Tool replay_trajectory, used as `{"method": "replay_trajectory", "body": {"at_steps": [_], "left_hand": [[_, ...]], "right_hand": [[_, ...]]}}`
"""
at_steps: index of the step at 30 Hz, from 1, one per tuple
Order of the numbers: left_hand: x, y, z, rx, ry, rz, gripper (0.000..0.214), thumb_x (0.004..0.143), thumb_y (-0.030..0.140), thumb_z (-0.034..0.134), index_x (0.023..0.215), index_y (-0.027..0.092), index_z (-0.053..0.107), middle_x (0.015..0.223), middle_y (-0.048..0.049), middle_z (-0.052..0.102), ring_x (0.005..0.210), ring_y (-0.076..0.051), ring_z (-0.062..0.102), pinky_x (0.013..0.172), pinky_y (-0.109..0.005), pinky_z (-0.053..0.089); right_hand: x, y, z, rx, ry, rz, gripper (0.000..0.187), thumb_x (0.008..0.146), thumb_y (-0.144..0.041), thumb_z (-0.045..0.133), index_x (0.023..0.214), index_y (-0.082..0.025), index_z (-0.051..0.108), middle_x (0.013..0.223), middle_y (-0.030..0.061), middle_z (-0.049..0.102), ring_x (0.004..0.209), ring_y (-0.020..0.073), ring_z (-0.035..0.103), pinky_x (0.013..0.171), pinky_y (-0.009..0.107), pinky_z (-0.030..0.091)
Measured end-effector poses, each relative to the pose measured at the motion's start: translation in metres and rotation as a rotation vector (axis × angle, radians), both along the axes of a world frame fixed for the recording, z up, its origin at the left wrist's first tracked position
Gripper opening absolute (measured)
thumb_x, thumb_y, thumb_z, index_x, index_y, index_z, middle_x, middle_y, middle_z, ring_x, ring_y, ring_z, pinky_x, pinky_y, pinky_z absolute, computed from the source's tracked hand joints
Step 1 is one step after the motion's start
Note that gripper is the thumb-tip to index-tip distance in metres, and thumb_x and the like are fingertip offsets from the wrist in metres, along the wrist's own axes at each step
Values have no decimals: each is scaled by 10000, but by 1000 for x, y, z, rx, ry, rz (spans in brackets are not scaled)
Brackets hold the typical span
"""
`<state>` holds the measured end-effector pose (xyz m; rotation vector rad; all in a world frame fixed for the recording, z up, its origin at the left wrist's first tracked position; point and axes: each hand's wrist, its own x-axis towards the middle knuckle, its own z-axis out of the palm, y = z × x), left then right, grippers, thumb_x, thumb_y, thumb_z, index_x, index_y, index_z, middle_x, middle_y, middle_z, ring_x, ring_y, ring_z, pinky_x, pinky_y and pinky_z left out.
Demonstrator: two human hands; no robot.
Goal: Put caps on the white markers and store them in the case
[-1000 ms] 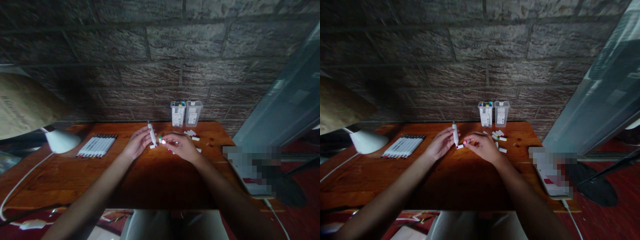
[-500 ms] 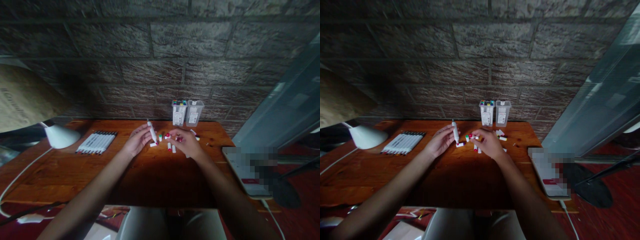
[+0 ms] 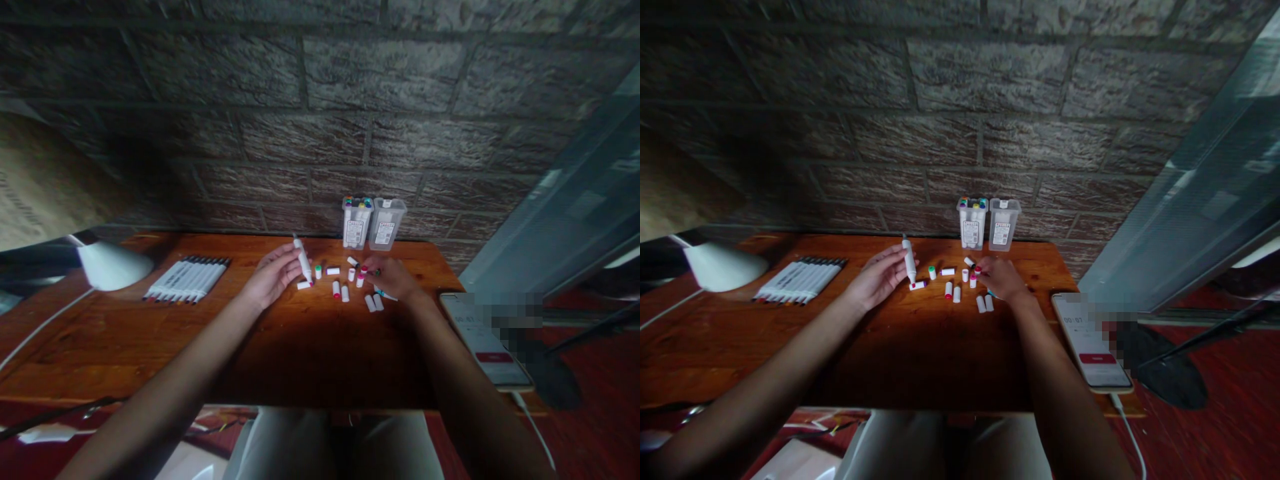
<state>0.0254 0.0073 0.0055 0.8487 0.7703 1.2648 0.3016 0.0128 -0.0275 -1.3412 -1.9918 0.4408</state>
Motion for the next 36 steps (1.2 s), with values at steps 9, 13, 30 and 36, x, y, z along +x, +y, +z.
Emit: {"method": "replay_trajectory", "body": {"at_steps": [9,13,30,36], "left_hand": [[0,0,-1,14,10,1,140,803,79,653,938,117,660,834,-57,732,754,-139,726,698,-200,601],[0,0,0,6,18,-1,142,806,79,649,942,116,661,831,-57,734,744,-138,726,690,-200,602],[1,2,-3,12,23,-8,154,804,57,636,942,115,671,836,-57,737,722,-134,722,658,-199,602],[2,1,-3,-9,32,-11,176,780,68,672,950,116,668,843,-62,741,723,-132,721,681,-205,604]], "right_hand": [[2,-4,14,98,39,-86,179,834,-183,572,910,-226,728,938,22,754,753,181,686,737,329,531],[-16,-7,12,204,-38,-40,161,870,-289,599,945,-224,726,934,48,750,854,212,683,826,359,511],[9,5,31,-89,1209,-204,319,574,-319,829,810,-199,651,829,25,729,802,170,691,716,279,560],[0,1,27,-248,1024,-18,401,585,-372,840,921,-200,704,882,18,737,789,158,687,764,308,564]]}}
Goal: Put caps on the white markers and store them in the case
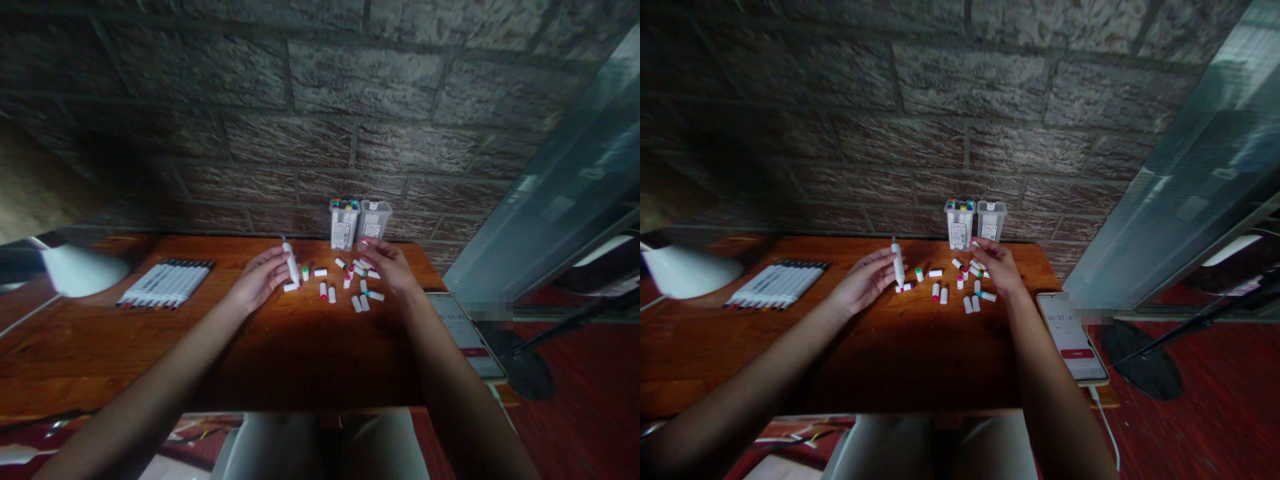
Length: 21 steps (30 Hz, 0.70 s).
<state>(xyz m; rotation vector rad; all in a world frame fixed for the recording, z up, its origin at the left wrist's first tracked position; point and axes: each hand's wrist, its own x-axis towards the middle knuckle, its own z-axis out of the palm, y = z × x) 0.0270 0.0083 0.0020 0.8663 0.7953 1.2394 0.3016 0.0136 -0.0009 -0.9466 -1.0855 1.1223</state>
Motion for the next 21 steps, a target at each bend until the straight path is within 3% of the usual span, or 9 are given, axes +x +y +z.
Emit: {"method": "replay_trajectory", "body": {"at_steps": [3,7,15,21], "left_hand": [[0,0,0,6,-3,-2,178,779,74,680,952,115,668,834,-60,738,721,-130,720,685,-203,602],[0,-1,0,4,-6,-8,180,790,73,665,967,109,671,835,-64,736,712,-130,717,668,-201,602],[0,0,-2,16,-8,-28,190,797,72,657,982,109,676,840,-55,728,704,-122,707,674,-209,607],[1,-1,-2,17,-16,-27,199,781,67,679,975,111,678,838,-50,726,694,-120,704,660,-206,608]], "right_hand": [[-13,-7,1,140,-194,64,347,693,-443,769,938,-205,704,917,19,728,826,158,666,801,318,545],[-25,-15,6,303,-308,100,252,754,-392,737,930,-223,673,937,13,698,853,152,642,769,291,532],[-37,-25,8,332,-421,120,234,773,-356,724,959,-218,684,899,22,700,737,144,627,601,256,485],[-55,-33,0,415,-528,108,246,773,-331,735,995,-236,688,920,18,720,819,160,650,684,265,497]]}}
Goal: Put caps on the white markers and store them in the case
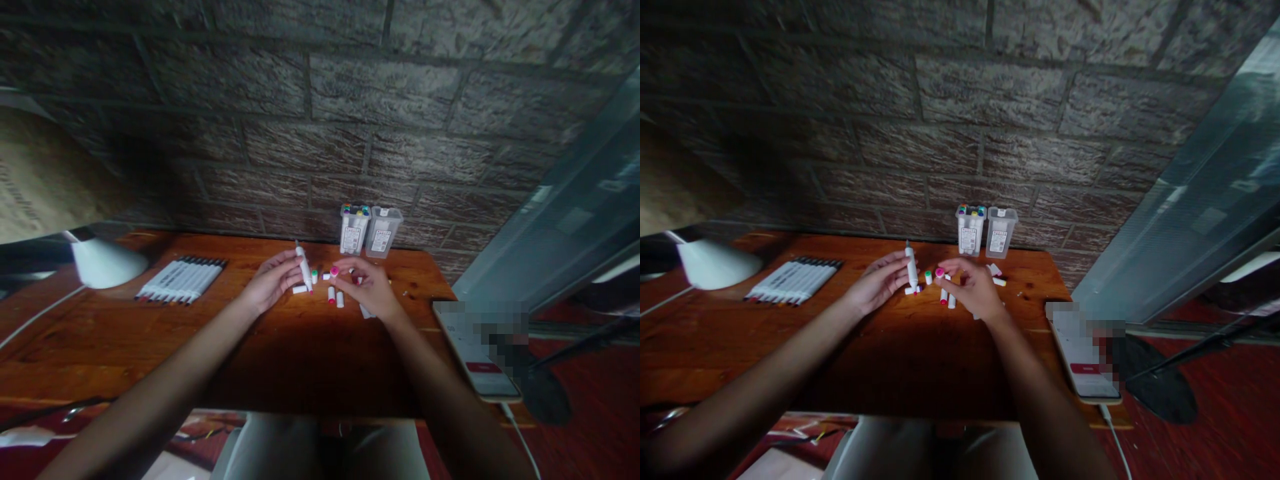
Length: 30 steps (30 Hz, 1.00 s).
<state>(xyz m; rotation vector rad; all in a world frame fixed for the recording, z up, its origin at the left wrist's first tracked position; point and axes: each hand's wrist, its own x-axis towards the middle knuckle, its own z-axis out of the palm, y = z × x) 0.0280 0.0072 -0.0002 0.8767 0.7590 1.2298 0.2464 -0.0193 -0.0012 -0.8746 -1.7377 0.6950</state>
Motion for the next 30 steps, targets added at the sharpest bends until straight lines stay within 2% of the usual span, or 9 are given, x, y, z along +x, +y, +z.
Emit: {"method": "replay_trajectory", "body": {"at_steps": [5,8,12,18,30], "left_hand": [[1,0,1,2,-16,11,194,767,53,686,954,101,676,797,-26,710,658,-100,691,636,-180,602],[1,-1,1,12,-14,-5,200,763,64,698,959,101,676,802,-27,710,663,-102,691,643,-186,604],[1,-2,2,17,-8,-6,209,761,66,704,966,101,676,802,-31,714,662,-107,695,640,-189,605],[0,-1,0,14,-9,-19,200,765,58,700,954,118,676,792,-33,727,661,-116,704,632,-201,607],[0,-1,-1,26,-2,-37,212,757,62,711,959,121,684,803,-41,746,673,-117,713,655,-195,606]], "right_hand": [[-14,-8,-6,170,-198,-10,103,821,-279,692,908,-225,683,837,6,691,758,144,617,646,249,459],[-18,-9,-5,217,-213,31,46,842,-228,663,888,-223,665,843,2,678,766,139,610,687,255,462],[-19,-10,-3,252,-202,70,63,844,-186,650,895,-221,660,858,4,670,775,138,606,707,257,467],[-20,-12,-1,257,-203,119,59,851,-185,641,899,-211,663,907,20,684,801,144,610,716,255,475],[-19,-13,0,240,-202,103,64,855,-207,637,905,-226,673,897,7,690,812,143,623,707,253,478]]}}
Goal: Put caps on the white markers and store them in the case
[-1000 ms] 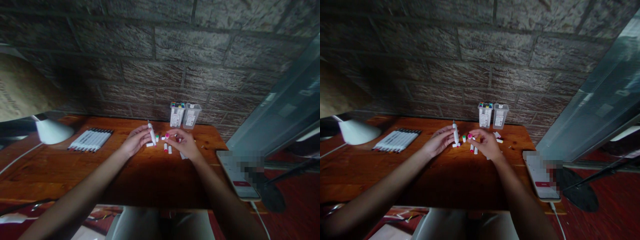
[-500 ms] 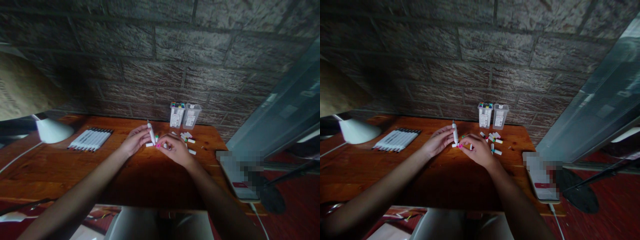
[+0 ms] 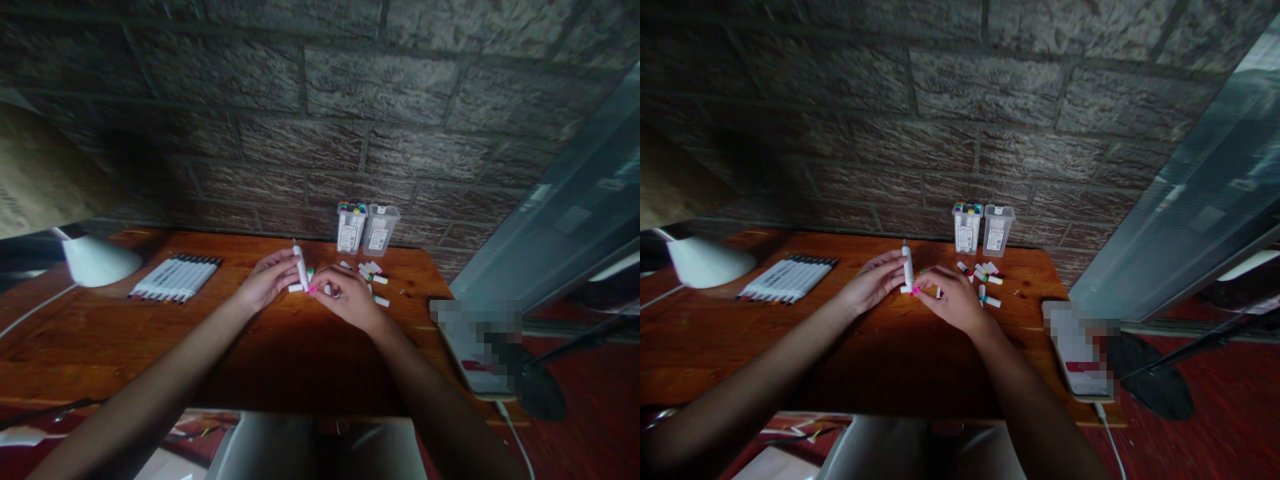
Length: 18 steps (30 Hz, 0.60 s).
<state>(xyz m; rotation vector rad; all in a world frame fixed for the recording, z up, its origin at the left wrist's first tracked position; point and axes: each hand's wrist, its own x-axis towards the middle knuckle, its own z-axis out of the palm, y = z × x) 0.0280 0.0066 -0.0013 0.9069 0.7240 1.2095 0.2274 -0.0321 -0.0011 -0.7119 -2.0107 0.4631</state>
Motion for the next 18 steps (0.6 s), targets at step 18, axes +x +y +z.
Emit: {"method": "replay_trajectory", "body": {"at_steps": [18], "left_hand": [[-5,4,0,70,-29,95,133,764,123,738,889,120,693,951,-62,755,783,-113,714,726,-184,594]], "right_hand": [[1,11,0,-437,567,-125,212,727,-332,759,850,-220,629,773,-11,694,718,146,657,619,256,498]]}}
